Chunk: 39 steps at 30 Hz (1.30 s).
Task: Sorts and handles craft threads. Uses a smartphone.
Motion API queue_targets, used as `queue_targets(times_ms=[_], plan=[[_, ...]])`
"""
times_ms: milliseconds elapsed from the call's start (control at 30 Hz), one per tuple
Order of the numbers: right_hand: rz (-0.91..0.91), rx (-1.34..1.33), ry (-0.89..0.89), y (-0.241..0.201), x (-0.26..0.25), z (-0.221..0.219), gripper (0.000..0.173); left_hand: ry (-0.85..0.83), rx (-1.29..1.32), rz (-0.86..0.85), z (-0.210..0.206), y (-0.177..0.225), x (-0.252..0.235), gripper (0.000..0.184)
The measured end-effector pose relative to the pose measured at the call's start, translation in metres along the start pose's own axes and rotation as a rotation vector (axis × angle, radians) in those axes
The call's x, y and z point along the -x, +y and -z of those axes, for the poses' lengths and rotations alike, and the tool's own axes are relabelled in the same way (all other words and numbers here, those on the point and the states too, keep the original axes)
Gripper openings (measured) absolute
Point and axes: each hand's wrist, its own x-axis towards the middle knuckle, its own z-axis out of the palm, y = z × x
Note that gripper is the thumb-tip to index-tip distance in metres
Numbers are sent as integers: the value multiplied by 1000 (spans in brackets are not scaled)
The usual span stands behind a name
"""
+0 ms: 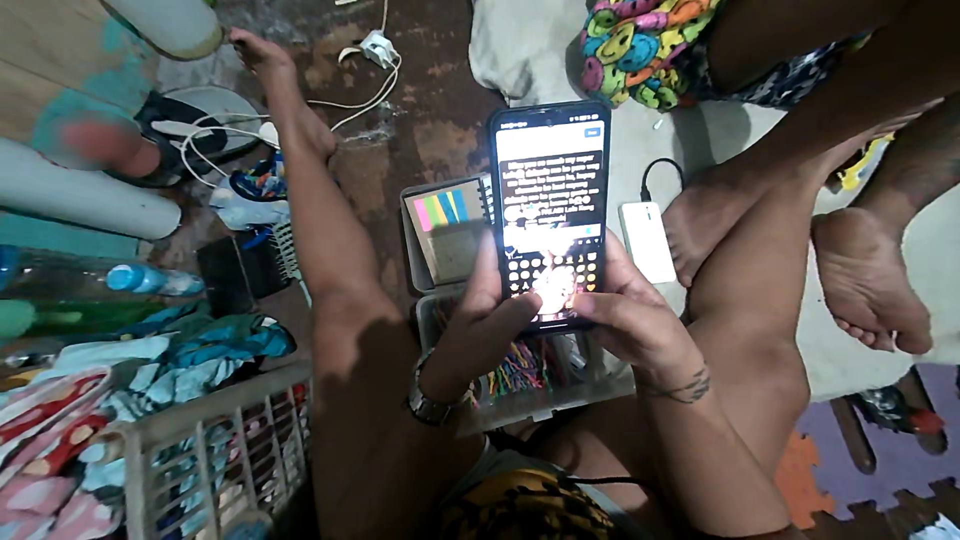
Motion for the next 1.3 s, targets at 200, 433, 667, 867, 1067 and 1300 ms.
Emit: queue_targets(times_ms=[200, 433, 667, 867, 1067, 1300], plan=[[-34, -159, -74, -3, -1, 2, 52, -56, -6, -4, 4, 1, -1, 70], [-52, -261, -94, -3, -1, 3, 55, -47, -13, 34, 3, 4, -1, 60], [-75, -281, -99, -6, -1, 3, 51, -122, 101, 55, 12, -10, -3, 74], [-71, -167, -9, -8, 0, -1, 41, -98, -1, 60, 3, 7, 0, 74], [-56, -147, 1, -8, 1, -2, 45, -96, -6, 62, 7, -3, -1, 59], [-65, -137, -13, -10, 1, -2, 47, -130, 86, 96, 10, -9, -1, 75]])
